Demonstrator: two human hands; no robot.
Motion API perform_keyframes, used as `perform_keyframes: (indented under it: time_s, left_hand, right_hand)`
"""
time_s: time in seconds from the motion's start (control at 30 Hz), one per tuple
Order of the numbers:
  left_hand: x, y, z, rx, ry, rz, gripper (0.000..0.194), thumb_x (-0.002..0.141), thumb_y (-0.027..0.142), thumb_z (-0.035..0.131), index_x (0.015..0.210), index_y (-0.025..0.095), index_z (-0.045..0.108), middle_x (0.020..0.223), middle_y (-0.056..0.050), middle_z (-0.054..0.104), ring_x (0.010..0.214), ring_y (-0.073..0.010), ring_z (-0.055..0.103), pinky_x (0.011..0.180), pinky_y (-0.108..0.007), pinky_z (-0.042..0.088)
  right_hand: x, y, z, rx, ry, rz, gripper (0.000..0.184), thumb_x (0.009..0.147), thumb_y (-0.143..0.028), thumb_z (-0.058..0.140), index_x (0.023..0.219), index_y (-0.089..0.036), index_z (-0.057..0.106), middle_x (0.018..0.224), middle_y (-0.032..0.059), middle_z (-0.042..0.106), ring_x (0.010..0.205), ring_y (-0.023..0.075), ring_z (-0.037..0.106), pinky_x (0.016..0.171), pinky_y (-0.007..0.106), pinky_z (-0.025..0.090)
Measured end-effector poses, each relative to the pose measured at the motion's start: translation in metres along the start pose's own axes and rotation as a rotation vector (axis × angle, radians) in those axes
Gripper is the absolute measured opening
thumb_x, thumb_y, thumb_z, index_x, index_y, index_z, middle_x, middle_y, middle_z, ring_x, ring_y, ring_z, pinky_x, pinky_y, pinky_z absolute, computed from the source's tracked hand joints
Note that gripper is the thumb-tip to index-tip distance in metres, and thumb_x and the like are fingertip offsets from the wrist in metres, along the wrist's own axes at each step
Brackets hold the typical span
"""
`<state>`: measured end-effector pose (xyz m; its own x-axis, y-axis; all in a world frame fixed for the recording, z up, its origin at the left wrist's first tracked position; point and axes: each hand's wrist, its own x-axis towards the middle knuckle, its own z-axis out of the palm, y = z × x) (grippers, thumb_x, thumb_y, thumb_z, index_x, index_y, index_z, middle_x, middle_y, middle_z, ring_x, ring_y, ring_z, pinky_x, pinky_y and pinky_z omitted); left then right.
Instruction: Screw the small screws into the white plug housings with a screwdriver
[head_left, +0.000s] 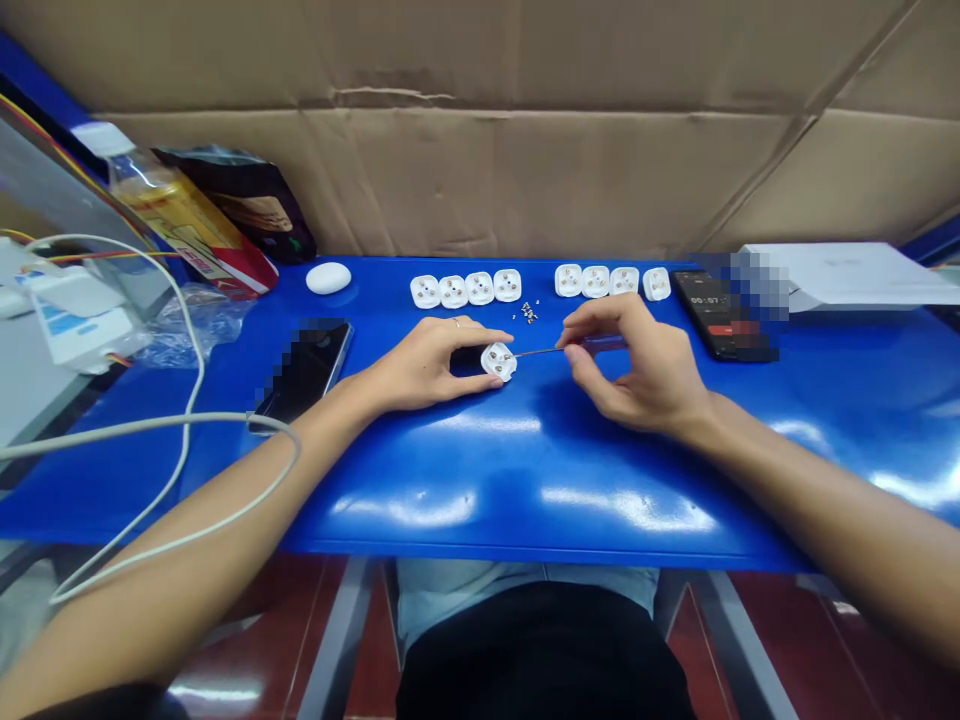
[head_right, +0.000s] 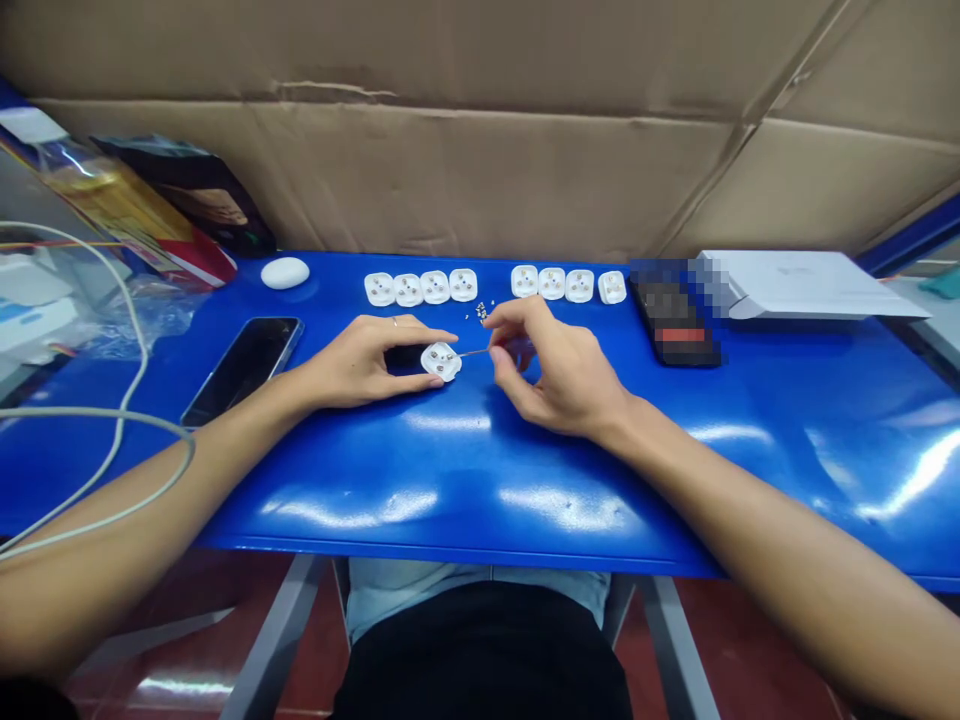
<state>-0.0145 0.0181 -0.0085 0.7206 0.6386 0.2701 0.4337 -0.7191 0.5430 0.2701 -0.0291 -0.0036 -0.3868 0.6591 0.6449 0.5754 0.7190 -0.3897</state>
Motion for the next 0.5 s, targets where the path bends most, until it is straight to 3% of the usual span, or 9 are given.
perform_keyframes:
  time_s: [0.17, 0.27, 0.43, 0.5]
  left_hand:
    - [0.0003, 0.0001, 0.0, 0.007, -0.009, -0.004, 0.052, 0.096, 0.049, 0.077, 0.139, 0.021, 0.073, 0.117, -0.008, 0.08, 0.103, -0.0239, 0.074, 0.095, -0.034, 0.055]
    - [0.0002, 0.0006, -0.0001, 0.009, -0.006, -0.005, 0.051, 0.095, 0.048, 0.077, 0.139, 0.021, 0.074, 0.116, -0.008, 0.08, 0.101, -0.0236, 0.074, 0.094, -0.033, 0.055]
    - [0.0002, 0.0014, -0.0002, 0.017, -0.007, -0.011, 0.051, 0.095, 0.05, 0.077, 0.138, 0.022, 0.073, 0.117, -0.008, 0.08, 0.102, -0.0239, 0.074, 0.095, -0.034, 0.055]
    - [0.0003, 0.0014, -0.0002, 0.011, -0.006, -0.012, 0.051, 0.095, 0.05, 0.077, 0.138, 0.021, 0.074, 0.117, -0.009, 0.08, 0.101, -0.024, 0.074, 0.095, -0.035, 0.055]
  right_hand:
    - [-0.002, 0.0028, 0.0, -0.125, -0.004, -0.056, 0.015, 0.096, -0.026, 0.068, 0.11, -0.025, 0.065, 0.088, 0.0021, 0.082, 0.069, 0.0219, 0.081, 0.059, 0.031, 0.061]
    - [-0.0021, 0.0027, -0.0005, -0.143, -0.024, -0.116, 0.019, 0.091, -0.021, 0.068, 0.11, -0.025, 0.067, 0.099, 0.004, 0.084, 0.074, 0.0221, 0.082, 0.063, 0.032, 0.064]
    - [-0.0018, 0.0025, 0.0, -0.184, 0.018, -0.105, 0.013, 0.097, -0.029, 0.071, 0.109, -0.023, 0.068, 0.085, 0.0027, 0.083, 0.065, 0.022, 0.08, 0.055, 0.03, 0.06]
    - [-0.0016, 0.0021, -0.0004, -0.145, -0.019, -0.086, 0.019, 0.096, -0.03, 0.071, 0.113, -0.024, 0.067, 0.094, 0.0044, 0.083, 0.071, 0.0224, 0.081, 0.061, 0.032, 0.063]
